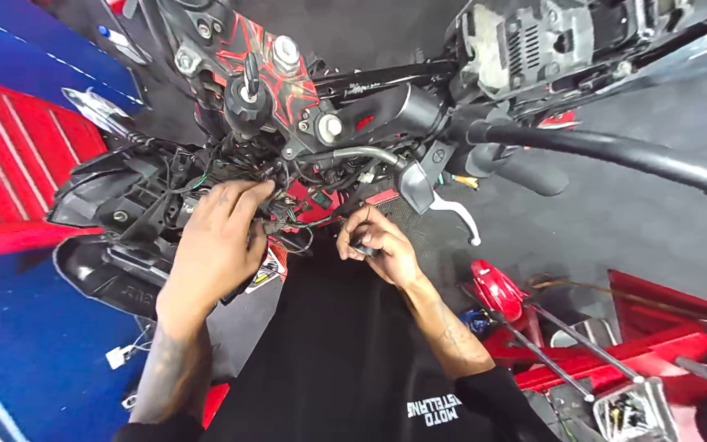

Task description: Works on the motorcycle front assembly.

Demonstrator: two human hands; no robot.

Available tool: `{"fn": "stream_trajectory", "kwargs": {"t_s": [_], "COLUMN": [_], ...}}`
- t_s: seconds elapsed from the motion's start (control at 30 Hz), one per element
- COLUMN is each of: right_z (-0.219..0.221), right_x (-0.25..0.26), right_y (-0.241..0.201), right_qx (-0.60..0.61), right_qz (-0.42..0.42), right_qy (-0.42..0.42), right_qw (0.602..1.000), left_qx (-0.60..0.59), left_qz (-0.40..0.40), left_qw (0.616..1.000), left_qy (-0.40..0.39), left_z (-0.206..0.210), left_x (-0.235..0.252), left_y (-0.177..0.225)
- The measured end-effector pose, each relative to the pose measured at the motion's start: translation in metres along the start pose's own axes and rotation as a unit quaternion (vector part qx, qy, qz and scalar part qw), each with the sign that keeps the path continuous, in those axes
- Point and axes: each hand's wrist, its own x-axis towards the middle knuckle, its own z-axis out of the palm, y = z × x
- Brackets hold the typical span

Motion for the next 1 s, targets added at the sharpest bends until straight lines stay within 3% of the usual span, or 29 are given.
{"fn": "stream_trajectory", "kwargs": {"t_s": [0.07, 0.17, 0.3, 0.67, 0.77, 0.9, 1.0], "right_z": [0.010, 0.027, 0.040, 0.048, 0.045, 0.032, 0.027], "right_x": [-0.002, -0.001, 0.001, 0.002, 0.001, -0.001, -0.002], "right_y": [-0.008, -0.020, -0.032, -0.034, -0.040, -0.048, -0.054], "right_qx": [-0.073, -0.154, -0.240, -0.276, -0.315, -0.263, -0.270], "right_qz": [-0.022, -0.035, -0.041, -0.031, -0.031, -0.020, -0.015], "right_qy": [-0.004, -0.013, -0.031, -0.069, -0.095, -0.166, -0.158], "right_qw": [0.997, 0.987, 0.969, 0.958, 0.944, 0.950, 0.950], "left_qx": [-0.133, -0.269, -0.275, -0.302, -0.315, -0.390, -0.426], "left_qz": [-0.001, 0.020, 0.023, -0.029, -0.068, -0.091, -0.097], "left_qw": [0.989, 0.959, 0.951, 0.938, 0.933, 0.905, 0.890], "left_qy": [0.066, 0.087, 0.139, 0.168, 0.158, 0.144, 0.134], "left_z": [0.001, 0.023, 0.033, 0.032, 0.035, 0.036, 0.035], "left_x": [-0.016, -0.019, -0.017, -0.026, -0.024, -0.022, -0.022], "left_y": [0.035, 0.067, 0.072, 0.072, 0.072, 0.067, 0.069]}}
